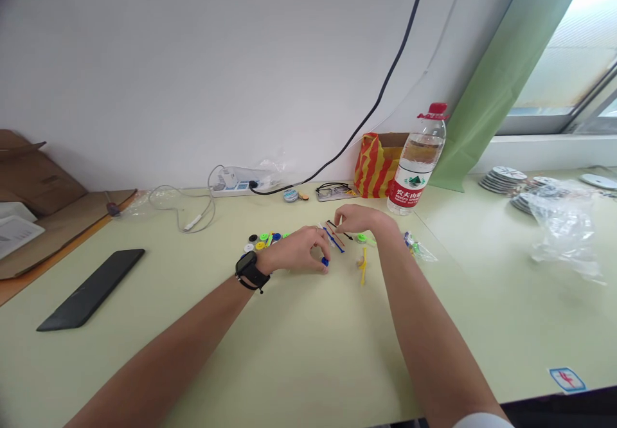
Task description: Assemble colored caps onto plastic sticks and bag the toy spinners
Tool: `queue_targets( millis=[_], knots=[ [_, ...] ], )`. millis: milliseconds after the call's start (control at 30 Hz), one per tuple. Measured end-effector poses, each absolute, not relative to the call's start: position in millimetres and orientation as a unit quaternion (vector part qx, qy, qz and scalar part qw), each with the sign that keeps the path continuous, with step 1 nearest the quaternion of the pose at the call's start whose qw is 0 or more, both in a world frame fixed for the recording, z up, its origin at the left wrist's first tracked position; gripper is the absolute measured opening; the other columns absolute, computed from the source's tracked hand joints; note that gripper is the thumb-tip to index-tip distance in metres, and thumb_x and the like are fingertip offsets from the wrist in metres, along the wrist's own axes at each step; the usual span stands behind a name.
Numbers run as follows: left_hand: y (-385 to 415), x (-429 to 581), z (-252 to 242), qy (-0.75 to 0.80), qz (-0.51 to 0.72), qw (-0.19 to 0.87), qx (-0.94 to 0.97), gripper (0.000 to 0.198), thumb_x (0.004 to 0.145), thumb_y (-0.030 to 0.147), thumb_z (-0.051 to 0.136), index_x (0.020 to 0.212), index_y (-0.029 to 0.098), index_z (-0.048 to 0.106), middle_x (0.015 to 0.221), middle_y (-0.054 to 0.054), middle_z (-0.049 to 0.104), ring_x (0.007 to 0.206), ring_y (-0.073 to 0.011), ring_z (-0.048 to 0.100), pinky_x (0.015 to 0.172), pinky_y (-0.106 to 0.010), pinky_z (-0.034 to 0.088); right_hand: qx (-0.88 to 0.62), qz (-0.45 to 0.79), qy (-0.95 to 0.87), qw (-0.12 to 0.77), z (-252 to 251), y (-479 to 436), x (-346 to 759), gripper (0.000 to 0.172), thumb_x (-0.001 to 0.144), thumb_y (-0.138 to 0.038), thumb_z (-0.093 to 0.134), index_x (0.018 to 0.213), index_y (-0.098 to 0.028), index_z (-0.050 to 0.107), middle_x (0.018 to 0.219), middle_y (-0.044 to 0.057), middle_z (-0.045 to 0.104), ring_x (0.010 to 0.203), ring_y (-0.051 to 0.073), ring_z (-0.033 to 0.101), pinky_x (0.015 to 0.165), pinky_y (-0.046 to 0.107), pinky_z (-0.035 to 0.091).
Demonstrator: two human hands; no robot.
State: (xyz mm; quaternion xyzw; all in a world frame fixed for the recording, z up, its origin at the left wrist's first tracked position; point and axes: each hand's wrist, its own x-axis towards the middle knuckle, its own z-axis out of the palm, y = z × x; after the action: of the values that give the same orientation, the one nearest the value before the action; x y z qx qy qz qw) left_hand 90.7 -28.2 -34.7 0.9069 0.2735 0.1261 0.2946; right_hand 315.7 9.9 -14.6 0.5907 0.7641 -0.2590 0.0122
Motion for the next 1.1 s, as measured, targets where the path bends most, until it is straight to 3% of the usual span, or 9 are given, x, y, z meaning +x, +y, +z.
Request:
queue_targets(
  millis=[200,467,767,967,1100],
  knots=[
    [-23.2,81.8,-34.1,0.292,0.100,0.269,0.912,0.011,0.070,0.026,0.082,0.080,0.022,0.079,0.090,-0.003,0.073,0.093,-0.0232,0.065,0.076,-0.031,0.049,0.660,-0.233,0.712,0.059,-16.1,8.6,343.6,0.033,0.063,-0.032,0.085,0.093,-0.023,0.072,0.107,0.008,0.072,0.096,0.030,0.068,0.071,0.034,0.050],
    [-16.3,75.0,-37.6,0.286,0.145,0.191,0.928,0.035,0.076,0.036,0.081,0.109,0.025,0.075,0.115,-0.005,0.070,0.110,-0.0291,0.056,0.088,-0.037,0.048,0.668,-0.273,0.689,0.067,-14.5,4.9,345.7,0.018,0.070,-0.027,0.080,0.085,-0.022,0.070,0.088,0.004,0.072,0.081,0.022,0.068,0.064,0.029,0.047],
    [-12.6,78.7,-48.4,0.295,0.162,0.132,0.933,0.026,0.090,0.034,0.069,0.114,0.024,0.071,0.115,-0.005,0.071,0.105,-0.0273,0.057,0.093,-0.039,0.046,0.675,-0.286,0.677,0.059,-17.2,8.5,351.8,0.020,0.070,-0.020,0.077,0.088,-0.022,0.068,0.073,0.002,0.070,0.071,0.019,0.068,0.060,0.027,0.045],
    [-6.8,63.9,-34.4,0.335,0.121,0.096,0.930,0.052,0.084,0.053,0.073,0.124,0.021,0.069,0.118,-0.010,0.070,0.109,-0.0310,0.058,0.095,-0.041,0.046,0.669,-0.285,0.685,0.043,-8.7,6.8,345.3,0.018,0.069,-0.016,0.073,0.084,-0.020,0.066,0.075,0.004,0.071,0.075,0.021,0.068,0.060,0.028,0.045],
    [2.0,48.1,-26.3,0.364,0.079,0.115,0.921,0.050,0.079,0.058,0.074,0.113,0.022,0.073,0.111,-0.009,0.072,0.110,-0.0312,0.059,0.090,-0.038,0.046,0.626,-0.335,0.704,0.015,8.3,-5.5,328.1,0.017,0.075,-0.023,0.073,0.091,-0.022,0.066,0.080,0.004,0.072,0.078,0.020,0.068,0.066,0.028,0.048]
  ],
)
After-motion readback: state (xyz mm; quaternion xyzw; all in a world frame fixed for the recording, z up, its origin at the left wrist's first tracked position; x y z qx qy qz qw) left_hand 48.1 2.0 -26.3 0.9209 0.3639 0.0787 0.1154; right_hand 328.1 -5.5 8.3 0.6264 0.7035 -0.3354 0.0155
